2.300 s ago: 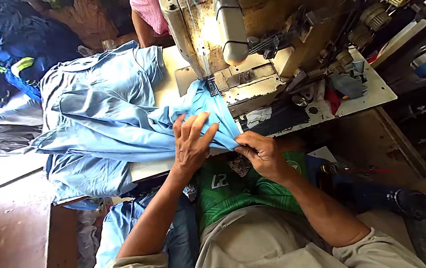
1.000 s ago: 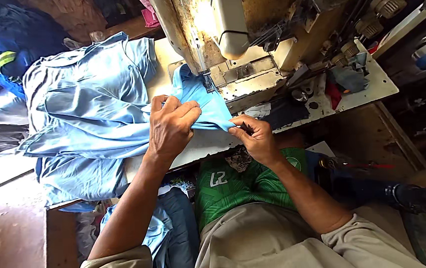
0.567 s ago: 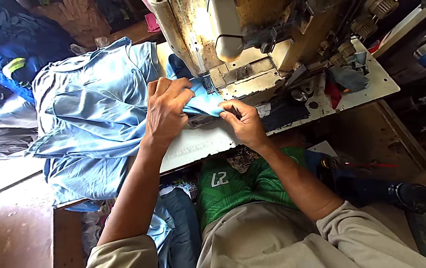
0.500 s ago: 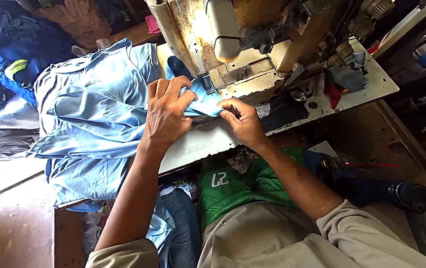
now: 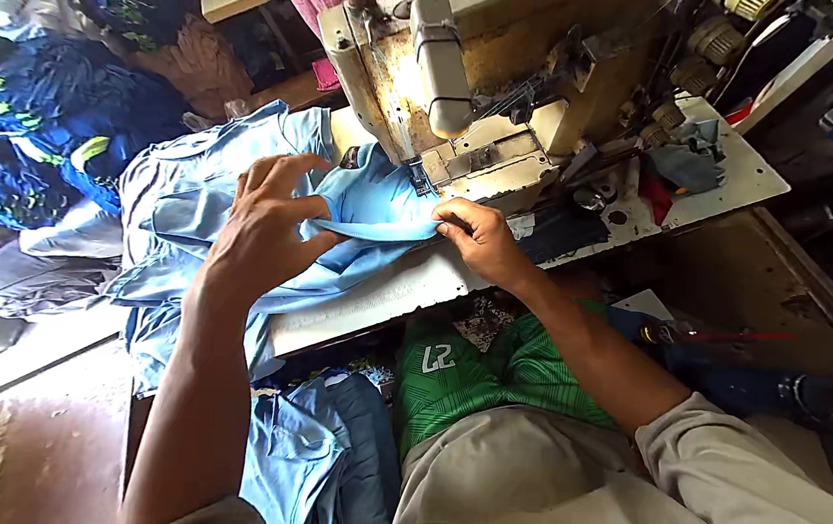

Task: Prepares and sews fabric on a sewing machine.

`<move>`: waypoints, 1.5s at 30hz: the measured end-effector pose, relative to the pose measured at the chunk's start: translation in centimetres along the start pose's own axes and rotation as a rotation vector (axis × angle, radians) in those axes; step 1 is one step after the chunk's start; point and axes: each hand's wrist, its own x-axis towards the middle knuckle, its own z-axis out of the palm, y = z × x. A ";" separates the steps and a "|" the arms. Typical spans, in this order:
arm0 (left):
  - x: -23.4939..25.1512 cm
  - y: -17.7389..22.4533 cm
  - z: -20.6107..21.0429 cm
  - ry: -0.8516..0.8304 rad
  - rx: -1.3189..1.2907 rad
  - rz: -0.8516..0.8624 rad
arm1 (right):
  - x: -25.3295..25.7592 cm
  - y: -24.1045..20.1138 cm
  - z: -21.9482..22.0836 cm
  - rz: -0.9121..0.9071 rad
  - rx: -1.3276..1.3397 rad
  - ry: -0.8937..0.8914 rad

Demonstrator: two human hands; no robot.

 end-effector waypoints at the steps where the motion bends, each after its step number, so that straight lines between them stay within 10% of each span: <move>1: -0.3 1.6 -0.9 0.054 -0.112 0.044 | 0.2 -0.2 -0.4 -0.008 -0.013 -0.055; 8: -1.8 11.4 4.1 0.215 -0.575 0.182 | -3.8 -3.4 -2.3 -0.072 0.049 -0.278; 16: -1.3 9.9 12.2 0.192 0.139 0.037 | -7.5 -2.7 -1.9 0.047 0.039 -0.064; 36: 4.0 4.3 7.9 0.173 0.150 0.088 | -2.1 -0.5 1.3 0.163 0.080 0.129; 45: 1.2 3.2 1.0 -0.145 0.146 0.015 | -1.9 0.3 1.0 0.029 0.054 0.105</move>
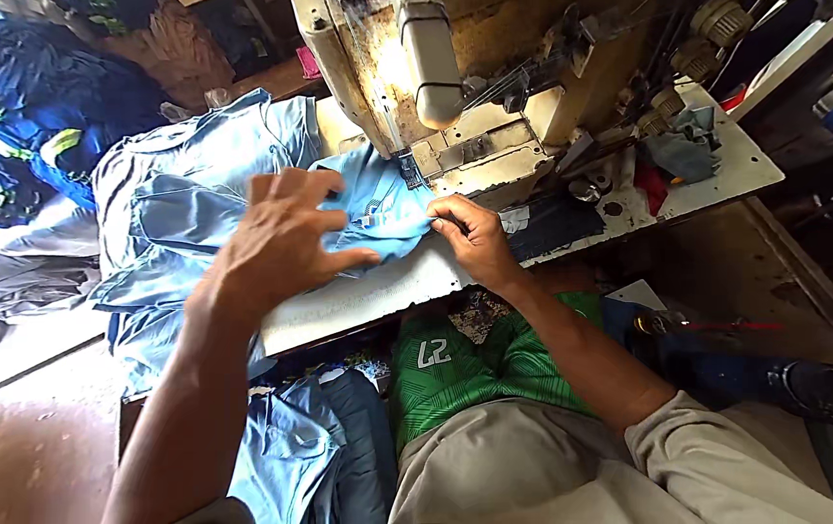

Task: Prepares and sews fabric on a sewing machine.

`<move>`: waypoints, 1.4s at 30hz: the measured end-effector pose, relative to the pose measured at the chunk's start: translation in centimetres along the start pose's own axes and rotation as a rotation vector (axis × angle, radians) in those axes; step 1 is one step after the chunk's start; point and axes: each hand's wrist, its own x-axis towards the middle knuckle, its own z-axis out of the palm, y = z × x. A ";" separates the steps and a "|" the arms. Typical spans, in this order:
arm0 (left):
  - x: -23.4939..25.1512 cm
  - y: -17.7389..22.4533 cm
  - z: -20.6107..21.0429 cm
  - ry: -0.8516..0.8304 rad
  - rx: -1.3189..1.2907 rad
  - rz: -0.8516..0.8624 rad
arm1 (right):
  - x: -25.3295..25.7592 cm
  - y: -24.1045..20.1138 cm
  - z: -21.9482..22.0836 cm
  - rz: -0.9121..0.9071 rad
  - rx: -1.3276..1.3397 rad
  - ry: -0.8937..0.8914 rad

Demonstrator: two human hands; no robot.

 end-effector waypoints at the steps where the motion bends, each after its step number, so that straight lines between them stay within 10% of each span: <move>1: -0.7 -1.0 -0.6 0.003 0.026 -0.039 | 0.0 0.0 -0.2 -0.021 -0.030 -0.012; 10: -3.4 6.8 1.6 0.251 -0.587 0.176 | -1.5 -3.4 -3.2 -0.070 0.055 -0.386; 16: -1.5 10.8 9.9 0.508 -0.219 -0.021 | -5.7 -3.1 -2.8 -0.043 0.012 -0.212; 42: 4.2 2.1 6.4 0.374 -0.027 0.070 | -0.1 -0.5 0.1 0.148 0.138 -0.033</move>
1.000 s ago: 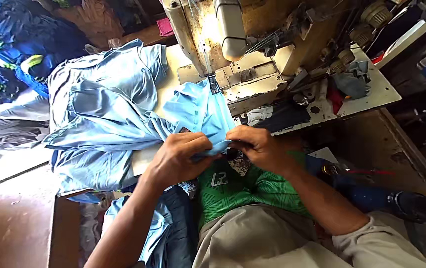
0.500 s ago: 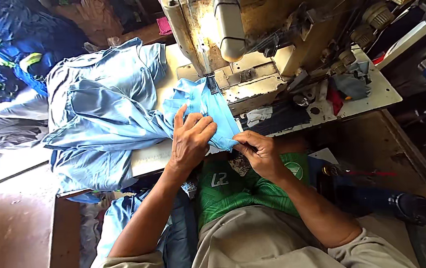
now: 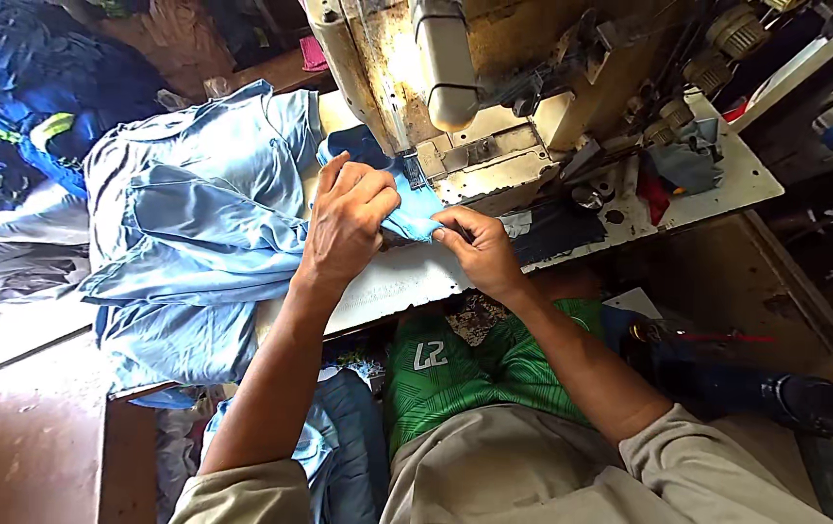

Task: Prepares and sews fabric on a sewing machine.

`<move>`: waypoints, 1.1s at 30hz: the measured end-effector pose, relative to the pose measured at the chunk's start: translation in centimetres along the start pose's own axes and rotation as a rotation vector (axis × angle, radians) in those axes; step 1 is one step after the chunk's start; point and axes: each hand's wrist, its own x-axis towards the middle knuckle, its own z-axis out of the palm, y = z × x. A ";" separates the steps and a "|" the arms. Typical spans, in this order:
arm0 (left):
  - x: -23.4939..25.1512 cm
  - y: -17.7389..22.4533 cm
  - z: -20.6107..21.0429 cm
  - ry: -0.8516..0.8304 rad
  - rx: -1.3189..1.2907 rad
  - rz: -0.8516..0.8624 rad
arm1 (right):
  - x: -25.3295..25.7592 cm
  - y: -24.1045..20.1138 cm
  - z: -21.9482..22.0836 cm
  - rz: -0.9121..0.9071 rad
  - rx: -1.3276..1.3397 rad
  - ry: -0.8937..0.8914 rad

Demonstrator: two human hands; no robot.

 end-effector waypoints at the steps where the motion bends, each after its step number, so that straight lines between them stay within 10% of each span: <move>1: 0.1 0.0 -0.5 -0.032 -0.030 0.005 | 0.1 -0.1 0.1 -0.009 0.001 0.000; 9: -1.8 -3.4 -7.4 -0.347 0.034 -0.164 | 0.8 0.3 0.0 -0.083 -0.038 -0.004; 20: -4.2 5.6 -4.5 -0.010 -0.614 0.021 | -2.6 -2.8 -2.0 -0.228 -0.129 -0.299; 33: -4.4 4.4 0.1 -0.021 0.039 -0.082 | -5.9 -1.9 -2.1 -0.083 -0.092 -0.070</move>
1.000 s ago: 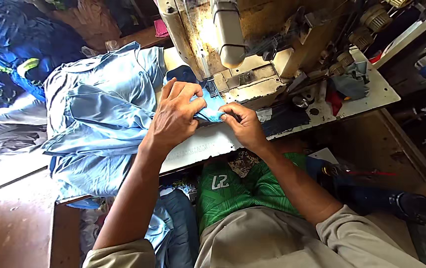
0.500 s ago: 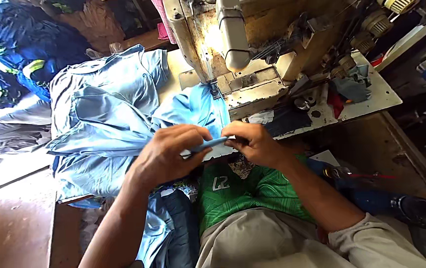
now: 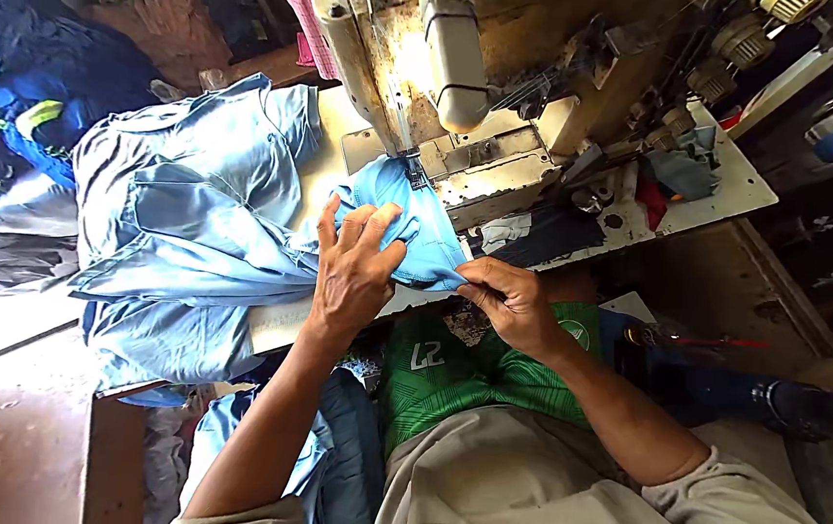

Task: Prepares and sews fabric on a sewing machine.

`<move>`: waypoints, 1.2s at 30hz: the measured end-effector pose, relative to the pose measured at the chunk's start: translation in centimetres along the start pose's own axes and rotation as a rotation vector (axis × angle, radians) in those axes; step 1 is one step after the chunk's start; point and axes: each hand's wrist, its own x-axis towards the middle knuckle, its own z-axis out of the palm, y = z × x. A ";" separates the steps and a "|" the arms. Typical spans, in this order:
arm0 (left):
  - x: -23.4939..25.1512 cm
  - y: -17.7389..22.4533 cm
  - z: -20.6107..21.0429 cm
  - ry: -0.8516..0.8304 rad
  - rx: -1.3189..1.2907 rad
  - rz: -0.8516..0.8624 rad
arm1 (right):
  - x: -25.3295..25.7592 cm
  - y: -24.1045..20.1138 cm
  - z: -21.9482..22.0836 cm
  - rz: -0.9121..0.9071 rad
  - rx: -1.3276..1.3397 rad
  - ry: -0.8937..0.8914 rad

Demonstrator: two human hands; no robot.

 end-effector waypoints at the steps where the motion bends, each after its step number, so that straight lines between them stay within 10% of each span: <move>1: 0.2 0.0 -0.2 0.004 0.006 -0.004 | 0.1 0.0 0.1 0.007 -0.002 0.011; 25: 0.0 -1.8 1.7 0.044 -0.204 -0.246 | 6.6 2.3 2.1 -0.010 0.035 0.097; 36: -1.0 -1.2 4.7 0.170 -0.231 -0.297 | 0.8 1.4 -3.9 0.076 -0.136 0.086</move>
